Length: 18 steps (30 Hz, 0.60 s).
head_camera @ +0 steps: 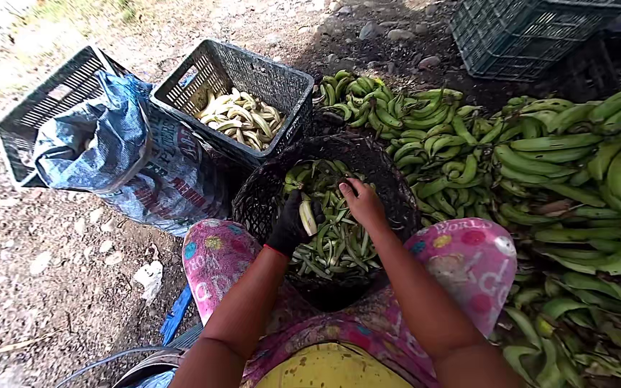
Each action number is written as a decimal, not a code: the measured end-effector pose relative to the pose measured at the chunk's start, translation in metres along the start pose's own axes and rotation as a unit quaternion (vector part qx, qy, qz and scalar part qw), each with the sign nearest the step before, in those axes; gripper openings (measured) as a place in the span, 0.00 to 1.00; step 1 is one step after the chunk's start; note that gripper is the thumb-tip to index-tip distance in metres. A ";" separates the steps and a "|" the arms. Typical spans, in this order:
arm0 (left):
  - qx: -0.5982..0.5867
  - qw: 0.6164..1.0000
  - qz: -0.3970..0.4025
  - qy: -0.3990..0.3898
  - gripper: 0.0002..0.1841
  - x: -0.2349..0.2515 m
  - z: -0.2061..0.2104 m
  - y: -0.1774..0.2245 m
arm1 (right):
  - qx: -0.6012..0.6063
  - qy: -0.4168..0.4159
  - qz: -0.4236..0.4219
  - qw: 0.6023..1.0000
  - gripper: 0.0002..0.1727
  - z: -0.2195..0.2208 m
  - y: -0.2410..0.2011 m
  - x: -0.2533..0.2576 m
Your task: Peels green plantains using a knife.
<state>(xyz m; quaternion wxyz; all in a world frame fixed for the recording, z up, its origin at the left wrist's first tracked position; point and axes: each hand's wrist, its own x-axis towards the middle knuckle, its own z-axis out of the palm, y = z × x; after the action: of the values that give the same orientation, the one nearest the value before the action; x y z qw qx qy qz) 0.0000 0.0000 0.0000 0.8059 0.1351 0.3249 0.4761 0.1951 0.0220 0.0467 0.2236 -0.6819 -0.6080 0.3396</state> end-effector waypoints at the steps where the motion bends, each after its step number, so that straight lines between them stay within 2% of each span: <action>1: 0.005 1.000 0.008 0.006 0.35 0.001 0.000 0.001 | 0.002 0.007 0.003 1.000 0.32 -0.002 0.000 0.001; 3: -0.009 0.999 0.025 -0.037 0.32 0.002 0.003 0.013 | 0.001 0.011 -0.016 1.000 0.31 -0.004 0.000 0.001; 5: -0.043 0.994 0.050 -0.082 0.32 0.001 0.007 0.028 | -0.005 0.009 -0.077 0.997 0.30 -0.003 0.002 -0.001; 6: -0.050 0.994 0.053 -0.081 0.33 0.000 0.006 0.033 | -0.006 0.016 -0.119 0.993 0.30 0.001 0.003 -0.002; 9: -0.041 0.998 0.053 -0.007 0.31 -0.003 -0.002 0.031 | -0.012 0.014 -0.235 0.972 0.31 0.013 0.012 -0.004; 12: -0.057 0.995 0.028 -0.072 0.30 0.002 -0.017 0.039 | -0.062 0.021 -0.349 0.935 0.36 0.021 0.018 -0.005; 14: -0.076 0.994 0.027 -0.079 0.28 0.002 -0.017 0.046 | -0.082 0.035 -0.405 0.910 0.37 0.023 0.017 -0.008; 17: -0.060 0.994 0.044 -0.077 0.27 -0.002 -0.014 0.046 | -0.105 0.059 -0.410 0.904 0.36 0.024 0.012 -0.014; 18: -0.013 0.996 0.069 -0.060 0.26 -0.007 -0.010 0.042 | -0.113 0.063 -0.391 0.911 0.35 0.023 0.009 -0.016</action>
<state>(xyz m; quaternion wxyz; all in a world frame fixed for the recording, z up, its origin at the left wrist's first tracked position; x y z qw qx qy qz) -0.0375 0.0150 0.0173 0.7907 0.1753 0.2594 0.5261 0.1836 0.0025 0.0283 0.2976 -0.4302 -0.8451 0.1100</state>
